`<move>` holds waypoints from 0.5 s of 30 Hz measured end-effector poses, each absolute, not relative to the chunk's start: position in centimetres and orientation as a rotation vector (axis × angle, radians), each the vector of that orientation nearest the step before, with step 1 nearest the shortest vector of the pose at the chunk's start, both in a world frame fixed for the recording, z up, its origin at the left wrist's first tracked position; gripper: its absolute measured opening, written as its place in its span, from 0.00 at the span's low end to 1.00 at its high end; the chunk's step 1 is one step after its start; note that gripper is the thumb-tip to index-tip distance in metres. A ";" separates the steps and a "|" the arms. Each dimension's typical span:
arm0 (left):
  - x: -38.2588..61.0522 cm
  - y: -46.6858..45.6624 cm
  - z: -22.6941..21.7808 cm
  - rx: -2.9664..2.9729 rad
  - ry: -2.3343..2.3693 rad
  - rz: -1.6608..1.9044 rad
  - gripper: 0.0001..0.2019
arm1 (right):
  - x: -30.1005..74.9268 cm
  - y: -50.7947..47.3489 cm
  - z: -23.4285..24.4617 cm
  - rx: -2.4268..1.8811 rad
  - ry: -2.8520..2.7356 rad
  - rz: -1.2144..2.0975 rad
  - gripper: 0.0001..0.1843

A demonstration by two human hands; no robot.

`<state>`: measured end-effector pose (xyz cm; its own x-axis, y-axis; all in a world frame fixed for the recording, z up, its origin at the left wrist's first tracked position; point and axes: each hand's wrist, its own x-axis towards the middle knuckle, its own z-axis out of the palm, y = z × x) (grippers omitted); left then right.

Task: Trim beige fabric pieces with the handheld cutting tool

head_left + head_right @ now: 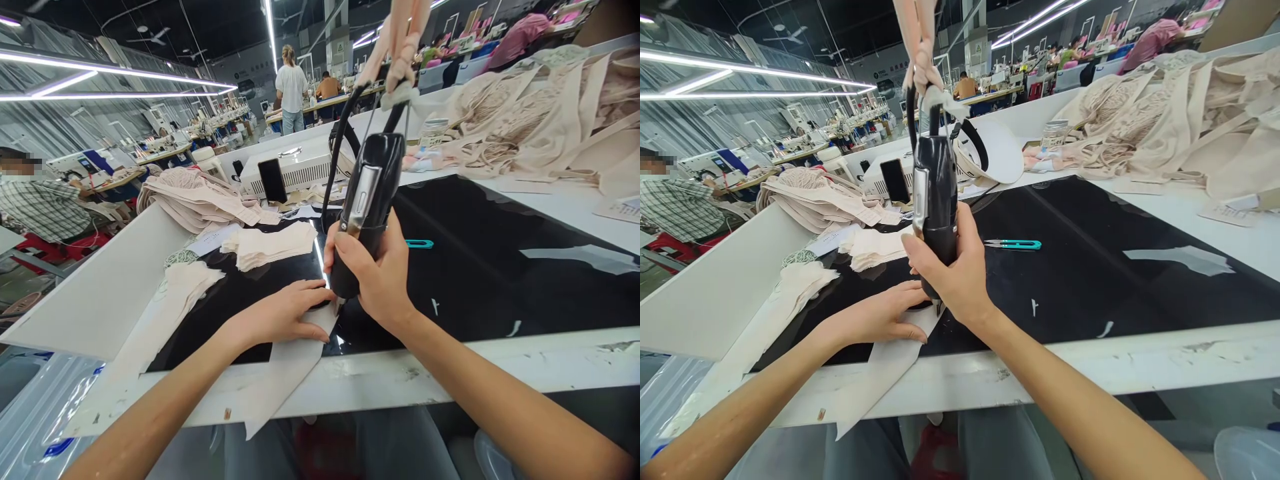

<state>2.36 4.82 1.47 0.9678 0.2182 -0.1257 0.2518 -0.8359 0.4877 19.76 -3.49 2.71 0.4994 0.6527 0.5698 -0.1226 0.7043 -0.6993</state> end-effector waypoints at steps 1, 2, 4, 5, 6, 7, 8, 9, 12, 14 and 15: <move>2.4 4.7 1.5 2.606 0.338 -0.100 0.31 | 19.7 -3.5 2.7 -0.644 -0.941 0.511 0.27; 2.5 4.7 1.6 2.619 0.341 -0.111 0.31 | 19.7 -3.6 2.6 -0.646 -0.944 0.512 0.27; 2.7 4.5 1.9 2.647 0.347 -0.137 0.29 | 19.6 -3.7 2.4 -0.654 -0.952 0.516 0.26; 2.8 4.4 2.0 2.657 0.356 -0.152 0.28 | 19.6 -3.7 2.4 -0.662 -0.954 0.515 0.26; 2.9 4.3 2.2 2.664 0.369 -0.165 0.26 | 19.6 -3.7 2.3 -0.675 -0.956 0.512 0.25; 3.0 4.2 2.3 2.668 0.382 -0.179 0.26 | 19.6 -3.8 2.2 -0.691 -0.955 0.507 0.24; 3.0 4.1 2.4 2.673 0.395 -0.191 0.26 | 19.6 -3.8 2.1 -0.707 -0.954 0.501 0.23; 3.1 4.0 2.5 2.677 0.405 -0.200 0.27 | 19.5 -3.8 2.1 -0.722 -0.955 0.495 0.22; 3.2 3.8 2.7 2.683 0.417 -0.213 0.28 | 19.4 -4.1 2.1 -0.747 -0.961 0.489 0.20; 3.2 3.8 2.7 2.680 0.409 -0.207 0.28 | 19.3 -4.2 2.2 -0.748 -0.955 0.498 0.19; 3.2 3.8 2.7 2.677 0.401 -0.200 0.28 | 19.2 -4.3 2.2 -0.742 -0.951 0.508 0.19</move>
